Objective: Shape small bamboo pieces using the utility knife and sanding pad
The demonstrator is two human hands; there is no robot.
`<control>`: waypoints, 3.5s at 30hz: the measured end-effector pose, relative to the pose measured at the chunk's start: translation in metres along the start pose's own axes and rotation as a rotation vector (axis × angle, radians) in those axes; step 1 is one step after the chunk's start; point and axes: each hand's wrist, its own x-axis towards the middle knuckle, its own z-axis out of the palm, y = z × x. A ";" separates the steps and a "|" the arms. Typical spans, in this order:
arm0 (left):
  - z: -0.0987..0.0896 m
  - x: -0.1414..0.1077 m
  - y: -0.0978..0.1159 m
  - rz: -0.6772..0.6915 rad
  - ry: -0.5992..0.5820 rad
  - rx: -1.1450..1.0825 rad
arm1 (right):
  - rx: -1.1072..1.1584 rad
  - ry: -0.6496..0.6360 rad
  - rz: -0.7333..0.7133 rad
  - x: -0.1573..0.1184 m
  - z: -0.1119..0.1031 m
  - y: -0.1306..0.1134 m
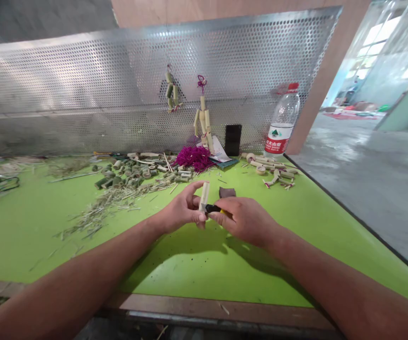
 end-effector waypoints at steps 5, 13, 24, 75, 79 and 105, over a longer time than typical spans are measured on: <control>0.004 0.001 0.001 -0.009 0.033 0.052 | -0.042 -0.018 0.028 0.000 -0.001 0.000; 0.006 -0.001 0.002 -0.038 -0.003 0.074 | -0.053 0.052 0.086 0.002 -0.005 0.007; 0.006 -0.002 0.003 -0.018 0.005 0.047 | 0.100 0.210 0.246 0.006 -0.006 0.014; -0.011 0.022 -0.001 -0.065 0.252 0.244 | 0.364 0.222 0.429 0.047 0.026 0.067; -0.001 0.024 0.018 -0.080 0.253 0.260 | 0.471 0.295 0.367 0.037 -0.002 0.058; 0.011 0.041 -0.017 -0.034 0.185 0.222 | 0.387 0.335 0.253 0.039 0.020 0.040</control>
